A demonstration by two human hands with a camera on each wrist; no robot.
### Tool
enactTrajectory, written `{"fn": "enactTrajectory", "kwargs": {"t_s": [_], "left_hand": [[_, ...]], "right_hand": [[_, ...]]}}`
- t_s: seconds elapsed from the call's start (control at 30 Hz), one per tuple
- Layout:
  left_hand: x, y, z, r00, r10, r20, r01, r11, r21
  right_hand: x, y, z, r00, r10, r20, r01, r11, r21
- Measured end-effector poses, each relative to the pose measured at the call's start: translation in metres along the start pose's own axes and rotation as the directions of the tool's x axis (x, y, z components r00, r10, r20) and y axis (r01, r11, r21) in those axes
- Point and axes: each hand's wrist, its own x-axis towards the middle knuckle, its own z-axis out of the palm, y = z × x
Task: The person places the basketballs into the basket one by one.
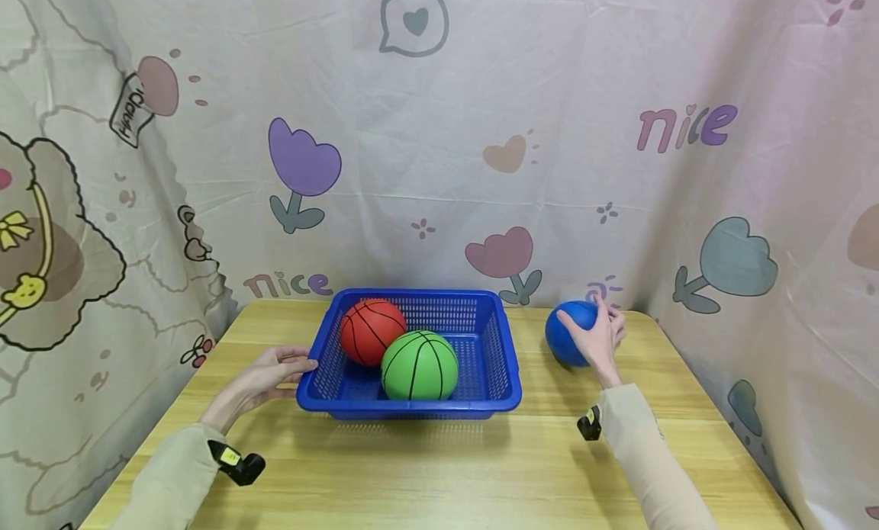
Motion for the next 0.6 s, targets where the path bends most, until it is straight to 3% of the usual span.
{"fn": "enactTrajectory", "kwargs": {"t_s": [0.6], "left_hand": [[-0.0011,0.0017,0.0002,1.000,0.001,0.005,-0.001,1.000,-0.003]], "right_hand": [[-0.0025,0.0053,-0.0019,0.997,0.076,0.014,-0.074,0.992,-0.104]]}}
